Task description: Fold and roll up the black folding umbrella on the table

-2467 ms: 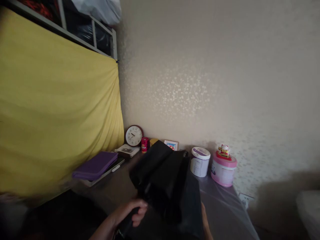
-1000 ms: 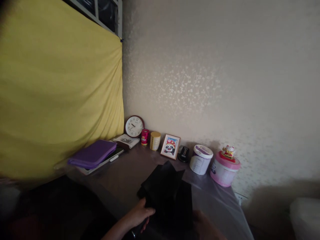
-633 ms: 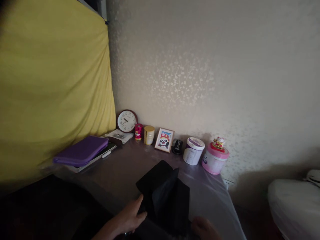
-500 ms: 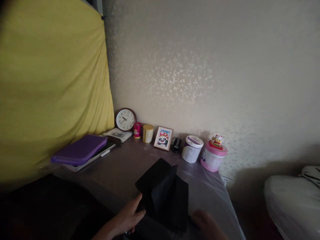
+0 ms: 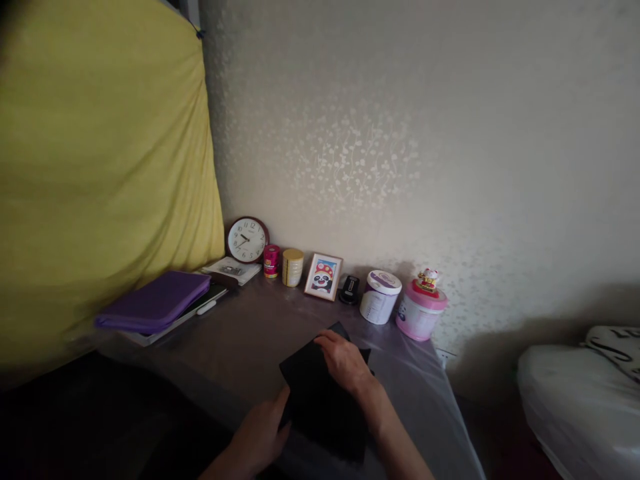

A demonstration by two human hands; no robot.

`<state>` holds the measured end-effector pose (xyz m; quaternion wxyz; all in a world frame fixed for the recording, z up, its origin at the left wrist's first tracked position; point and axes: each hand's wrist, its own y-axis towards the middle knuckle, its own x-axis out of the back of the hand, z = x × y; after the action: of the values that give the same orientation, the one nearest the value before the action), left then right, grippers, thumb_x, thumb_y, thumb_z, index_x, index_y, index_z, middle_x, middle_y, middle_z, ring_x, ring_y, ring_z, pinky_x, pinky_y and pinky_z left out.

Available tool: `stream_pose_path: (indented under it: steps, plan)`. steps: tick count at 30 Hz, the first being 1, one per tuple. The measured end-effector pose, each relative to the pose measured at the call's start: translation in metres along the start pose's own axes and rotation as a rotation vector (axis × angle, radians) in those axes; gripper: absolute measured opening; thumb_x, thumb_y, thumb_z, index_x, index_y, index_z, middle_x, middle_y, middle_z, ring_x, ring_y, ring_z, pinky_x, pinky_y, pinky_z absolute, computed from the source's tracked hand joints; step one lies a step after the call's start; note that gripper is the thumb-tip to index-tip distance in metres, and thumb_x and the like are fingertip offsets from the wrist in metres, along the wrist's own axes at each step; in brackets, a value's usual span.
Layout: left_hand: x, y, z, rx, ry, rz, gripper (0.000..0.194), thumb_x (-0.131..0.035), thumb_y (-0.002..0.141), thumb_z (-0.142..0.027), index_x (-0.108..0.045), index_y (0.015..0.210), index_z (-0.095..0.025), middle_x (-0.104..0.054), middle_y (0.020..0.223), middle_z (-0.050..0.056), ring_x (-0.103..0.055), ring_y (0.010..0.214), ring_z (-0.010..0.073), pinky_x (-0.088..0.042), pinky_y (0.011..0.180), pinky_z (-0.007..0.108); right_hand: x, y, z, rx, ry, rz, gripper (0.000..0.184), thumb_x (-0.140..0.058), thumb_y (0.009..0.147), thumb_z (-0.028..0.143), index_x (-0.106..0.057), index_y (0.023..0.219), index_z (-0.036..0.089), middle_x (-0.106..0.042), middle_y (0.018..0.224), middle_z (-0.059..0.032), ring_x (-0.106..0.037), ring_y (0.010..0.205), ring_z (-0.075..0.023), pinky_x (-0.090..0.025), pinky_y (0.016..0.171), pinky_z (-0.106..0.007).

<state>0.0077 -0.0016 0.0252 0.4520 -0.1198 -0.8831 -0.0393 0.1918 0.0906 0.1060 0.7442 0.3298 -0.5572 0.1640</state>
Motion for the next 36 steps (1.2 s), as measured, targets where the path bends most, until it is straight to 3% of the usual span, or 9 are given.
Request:
stream_pose_path:
  steps: [5, 10, 15, 20, 24, 29, 33, 36]
  plan:
    - [-0.003, 0.000, 0.000, -0.008, -0.051, 0.006, 0.066, -0.041, 0.077, -0.022, -0.015, 0.137, -0.014, -0.058, 0.112, 0.010, -0.057, 0.096, 0.0196, -0.041, 0.080, 0.026, -0.012, 0.017, 0.001, 0.034, -0.099, 0.174, 0.054, -0.035, 0.070, 0.001, -0.050, 0.118, 0.021, -0.047, 0.129, -0.0047, -0.056, 0.102, -0.0152, -0.043, 0.086, -0.024]
    - [-0.007, 0.004, 0.000, 0.024, -0.034, 0.022, 0.071, -0.043, 0.074, -0.019, -0.014, 0.138, -0.014, -0.057, 0.113, 0.011, -0.056, 0.100, 0.0199, -0.040, 0.084, 0.027, -0.016, 0.020, -0.004, 0.048, -0.109, 0.216, 0.049, -0.036, 0.071, 0.002, -0.052, 0.113, 0.021, -0.059, 0.110, -0.0045, -0.058, 0.095, -0.0150, -0.043, 0.080, -0.022]
    - [0.003, 0.008, -0.008, 0.097, 0.045, 0.129, 0.071, -0.045, 0.072, -0.017, -0.017, 0.138, -0.009, -0.054, 0.118, 0.016, -0.054, 0.105, 0.0227, -0.039, 0.089, 0.029, -0.018, 0.027, -0.011, 0.032, -0.135, 0.206, 0.028, -0.035, 0.082, 0.010, -0.057, 0.095, 0.021, -0.059, 0.095, -0.0039, -0.060, 0.081, -0.0131, -0.043, 0.069, -0.021]
    - [0.006, 0.011, -0.015, 0.151, 0.099, 0.235, 0.071, -0.042, 0.073, -0.015, -0.014, 0.138, -0.006, -0.049, 0.123, 0.020, -0.053, 0.106, 0.0266, -0.040, 0.088, 0.034, -0.024, 0.040, -0.016, -0.008, -0.112, 0.108, 0.026, -0.032, 0.087, 0.013, -0.056, 0.090, 0.020, -0.058, 0.091, -0.0038, -0.058, 0.078, -0.0121, -0.043, 0.069, -0.021]
    - [-0.004, 0.016, -0.011, 0.177, 0.105, 0.231, 0.072, -0.042, 0.072, -0.015, -0.015, 0.138, -0.011, -0.048, 0.125, 0.018, -0.055, 0.102, 0.0283, -0.041, 0.086, 0.037, -0.048, 0.043, -0.016, -0.059, -0.174, 0.068, 0.024, -0.032, 0.089, 0.016, -0.056, 0.088, 0.020, -0.056, 0.089, -0.0037, -0.057, 0.074, -0.0121, -0.043, 0.064, -0.021]
    - [-0.012, 0.018, -0.003, 0.180, 0.112, 0.246, 0.071, -0.041, 0.073, -0.017, -0.015, 0.138, -0.008, -0.048, 0.124, 0.019, -0.055, 0.101, 0.0299, -0.041, 0.083, 0.038, -0.078, 0.036, -0.015, -0.067, -0.240, 0.084, 0.024, -0.035, 0.086, 0.011, -0.058, 0.087, 0.020, -0.056, 0.094, -0.0056, -0.055, 0.086, -0.0143, -0.044, 0.072, -0.021]
    - [-0.005, 0.011, -0.003, 0.236, 0.060, 0.222, 0.069, -0.040, 0.077, -0.023, -0.013, 0.138, -0.008, -0.058, 0.110, 0.017, -0.057, 0.097, 0.0262, -0.040, 0.082, 0.034, -0.083, 0.034, -0.016, -0.090, -0.249, 0.097, 0.024, -0.036, 0.085, 0.010, -0.058, 0.089, 0.020, -0.055, 0.096, -0.0057, -0.055, 0.088, -0.0146, -0.044, 0.075, -0.021]
    - [0.004, 0.007, -0.004, 0.161, -0.045, 0.184, 0.080, -0.044, 0.074, -0.021, 0.001, 0.139, -0.013, -0.055, 0.117, 0.013, -0.056, 0.099, 0.0212, -0.038, 0.085, 0.028, -0.082, 0.034, -0.016, -0.096, -0.229, 0.102, 0.023, -0.036, 0.085, 0.011, -0.057, 0.089, 0.020, -0.055, 0.095, -0.0051, -0.055, 0.085, -0.0137, -0.044, 0.074, -0.021]
